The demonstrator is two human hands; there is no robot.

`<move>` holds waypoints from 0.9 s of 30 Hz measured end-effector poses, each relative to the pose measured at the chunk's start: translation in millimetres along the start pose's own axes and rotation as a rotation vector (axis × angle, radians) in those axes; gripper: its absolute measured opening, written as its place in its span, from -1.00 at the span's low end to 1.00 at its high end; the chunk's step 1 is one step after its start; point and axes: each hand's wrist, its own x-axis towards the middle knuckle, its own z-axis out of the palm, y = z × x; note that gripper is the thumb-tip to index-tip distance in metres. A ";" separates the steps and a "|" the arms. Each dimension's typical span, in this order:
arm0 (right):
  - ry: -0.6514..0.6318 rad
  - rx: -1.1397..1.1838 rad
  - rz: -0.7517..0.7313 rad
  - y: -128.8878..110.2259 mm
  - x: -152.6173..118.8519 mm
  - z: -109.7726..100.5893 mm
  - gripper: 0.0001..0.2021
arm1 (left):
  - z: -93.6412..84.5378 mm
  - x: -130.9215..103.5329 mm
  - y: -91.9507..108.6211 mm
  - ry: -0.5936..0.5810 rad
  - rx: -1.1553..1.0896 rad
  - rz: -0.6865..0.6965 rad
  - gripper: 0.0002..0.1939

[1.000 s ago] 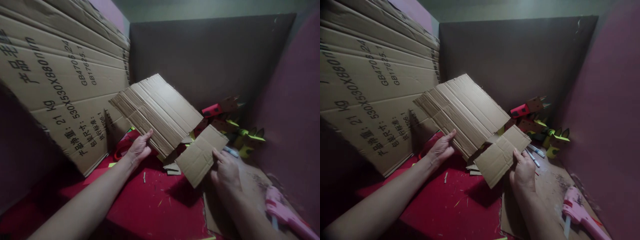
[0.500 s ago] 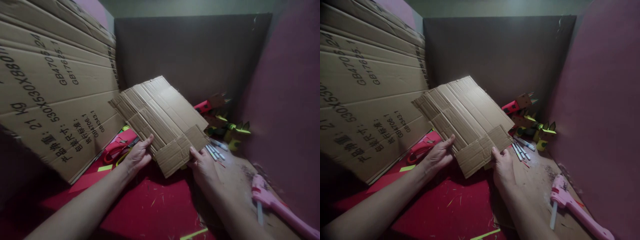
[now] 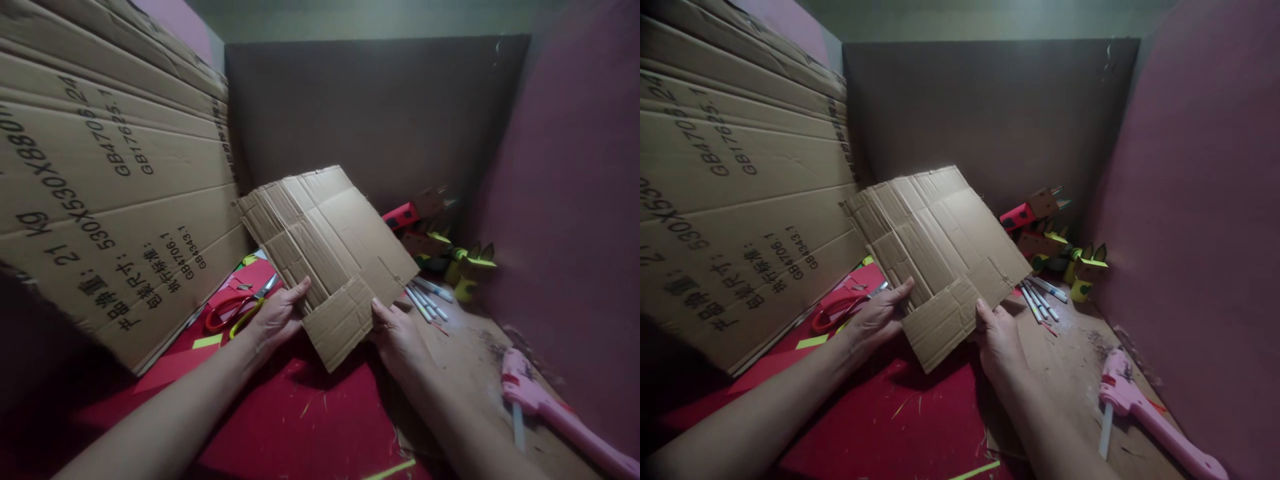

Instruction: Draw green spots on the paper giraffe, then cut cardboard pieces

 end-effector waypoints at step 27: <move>-0.035 -0.123 0.011 -0.1 -2.7 0.8 -0.63 | -4.3 -1.1 3.0 -0.016 0.191 -0.044 -0.77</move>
